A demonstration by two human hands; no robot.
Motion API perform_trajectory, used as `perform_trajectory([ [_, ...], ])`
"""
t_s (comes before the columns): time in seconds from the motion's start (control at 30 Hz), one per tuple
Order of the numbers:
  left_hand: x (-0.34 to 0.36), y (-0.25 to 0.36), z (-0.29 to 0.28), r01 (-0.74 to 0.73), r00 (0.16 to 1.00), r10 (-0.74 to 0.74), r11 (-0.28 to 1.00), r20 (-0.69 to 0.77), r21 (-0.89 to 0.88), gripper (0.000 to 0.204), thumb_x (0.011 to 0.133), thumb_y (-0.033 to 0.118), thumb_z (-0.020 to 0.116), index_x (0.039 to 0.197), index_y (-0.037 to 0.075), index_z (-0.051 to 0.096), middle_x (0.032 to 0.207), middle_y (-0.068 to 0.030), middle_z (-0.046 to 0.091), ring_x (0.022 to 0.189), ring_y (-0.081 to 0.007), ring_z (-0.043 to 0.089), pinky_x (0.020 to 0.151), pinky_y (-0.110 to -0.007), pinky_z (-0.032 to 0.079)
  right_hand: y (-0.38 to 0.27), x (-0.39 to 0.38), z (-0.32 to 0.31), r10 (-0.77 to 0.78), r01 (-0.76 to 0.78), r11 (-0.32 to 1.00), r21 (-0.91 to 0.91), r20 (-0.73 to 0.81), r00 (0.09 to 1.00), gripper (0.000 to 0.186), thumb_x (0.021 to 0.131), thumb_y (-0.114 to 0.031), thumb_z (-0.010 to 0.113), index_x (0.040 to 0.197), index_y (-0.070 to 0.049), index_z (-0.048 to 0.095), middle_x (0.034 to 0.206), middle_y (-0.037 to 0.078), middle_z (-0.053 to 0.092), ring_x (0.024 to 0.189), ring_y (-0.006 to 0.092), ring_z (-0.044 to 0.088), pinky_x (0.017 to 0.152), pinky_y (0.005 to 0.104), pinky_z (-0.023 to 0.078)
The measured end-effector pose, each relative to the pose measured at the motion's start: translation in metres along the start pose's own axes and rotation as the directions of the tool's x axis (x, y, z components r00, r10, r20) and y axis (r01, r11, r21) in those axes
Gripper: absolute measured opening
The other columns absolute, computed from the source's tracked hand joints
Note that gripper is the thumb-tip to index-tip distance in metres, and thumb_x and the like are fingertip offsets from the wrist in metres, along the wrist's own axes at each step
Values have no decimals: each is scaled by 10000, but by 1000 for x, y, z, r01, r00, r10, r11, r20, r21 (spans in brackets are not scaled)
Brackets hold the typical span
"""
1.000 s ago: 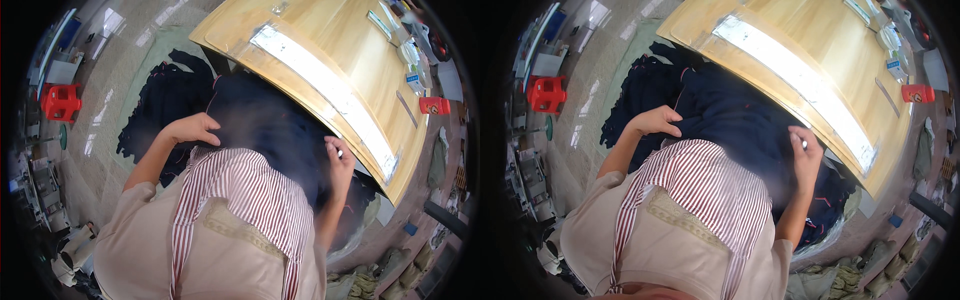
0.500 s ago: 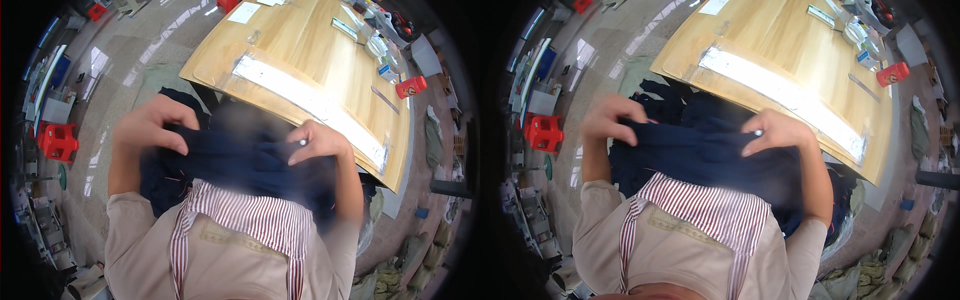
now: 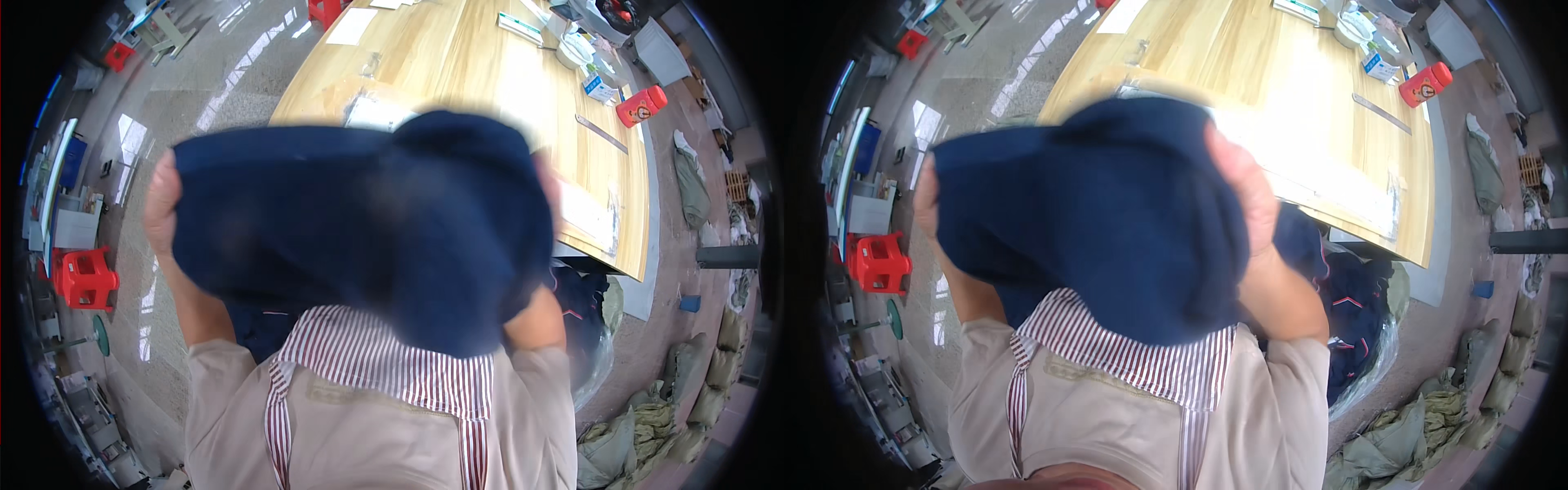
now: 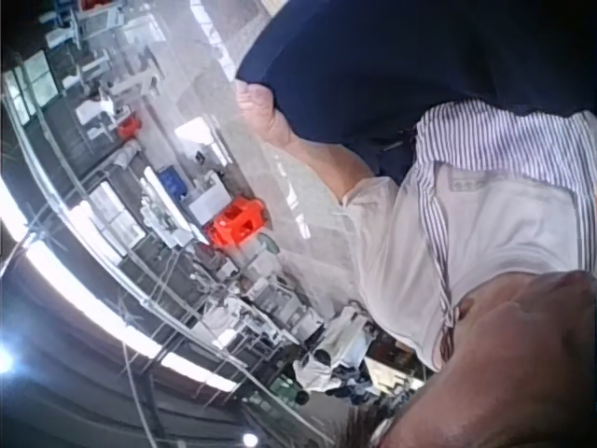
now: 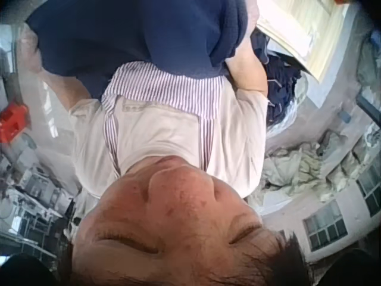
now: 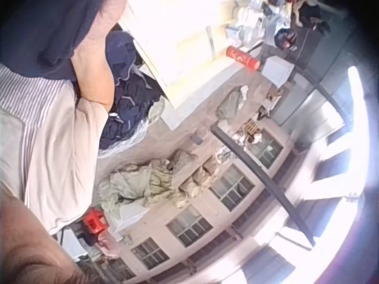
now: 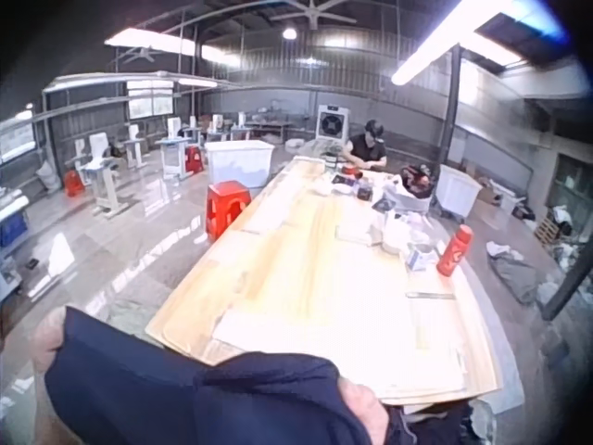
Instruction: The recorder uses a ruler and a white marking pen to mark measurements on navy blue shirts on a wooden table.
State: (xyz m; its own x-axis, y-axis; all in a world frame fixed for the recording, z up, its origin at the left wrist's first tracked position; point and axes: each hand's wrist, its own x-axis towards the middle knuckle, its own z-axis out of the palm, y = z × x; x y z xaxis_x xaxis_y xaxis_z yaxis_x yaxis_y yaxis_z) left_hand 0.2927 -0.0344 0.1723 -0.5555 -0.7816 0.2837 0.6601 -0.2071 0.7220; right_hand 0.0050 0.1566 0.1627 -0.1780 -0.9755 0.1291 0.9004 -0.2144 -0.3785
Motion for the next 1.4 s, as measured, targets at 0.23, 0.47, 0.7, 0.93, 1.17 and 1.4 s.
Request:
perform_trajectory([
  [0.23,3,-111,-47,548,795,-580,563,-176,619,156,882,71,641,1018,-2,663,933,-5,652,882,-76,589,800,-235,473,-16,-46,-104,-123,-387,736,-555,-671,731,532,823,-102,678,1293,95,527,1090,84,653,1008,150,608,926,285,465],
  [0.47,75,-231,-28,279,945,-307,585,-111,762,98,899,68,662,962,-5,644,871,19,646,830,-48,574,751,-203,458,-79,9,-178,-676,-246,-54,-968,-146,722,249,850,-6,588,1077,-68,668,973,67,687,801,140,643,725,257,499],
  [0.7,100,-234,-43,418,908,-320,636,-271,649,90,912,49,618,979,-8,635,867,-12,654,796,-65,592,724,-218,478,-60,29,-194,-649,-291,-451,-844,87,756,255,801,-28,636,1013,-155,700,808,56,616,614,214,575,580,323,459],
  [0.93,122,-232,-40,530,848,-425,664,-316,527,97,913,67,611,986,11,641,867,-10,651,787,-73,599,723,-215,481,-63,31,-189,-643,-293,-430,-854,62,764,256,801,-10,625,1014,-129,700,823,58,632,613,198,570,569,302,445],
  [1.17,130,-230,-36,555,830,-437,596,-346,580,114,902,112,593,943,22,649,801,-5,623,728,-77,568,659,-229,465,-64,31,-194,-650,-267,-411,-871,75,756,246,800,-8,617,1006,-113,702,830,63,645,637,192,579,583,288,450],
  [1.4,131,-232,-37,519,848,-426,554,-314,651,67,900,85,610,874,29,636,792,39,608,726,-35,540,664,-196,436,-65,31,-193,-640,-244,-400,-883,79,765,257,791,-3,618,1010,-108,703,809,65,628,653,196,580,596,295,452],
])
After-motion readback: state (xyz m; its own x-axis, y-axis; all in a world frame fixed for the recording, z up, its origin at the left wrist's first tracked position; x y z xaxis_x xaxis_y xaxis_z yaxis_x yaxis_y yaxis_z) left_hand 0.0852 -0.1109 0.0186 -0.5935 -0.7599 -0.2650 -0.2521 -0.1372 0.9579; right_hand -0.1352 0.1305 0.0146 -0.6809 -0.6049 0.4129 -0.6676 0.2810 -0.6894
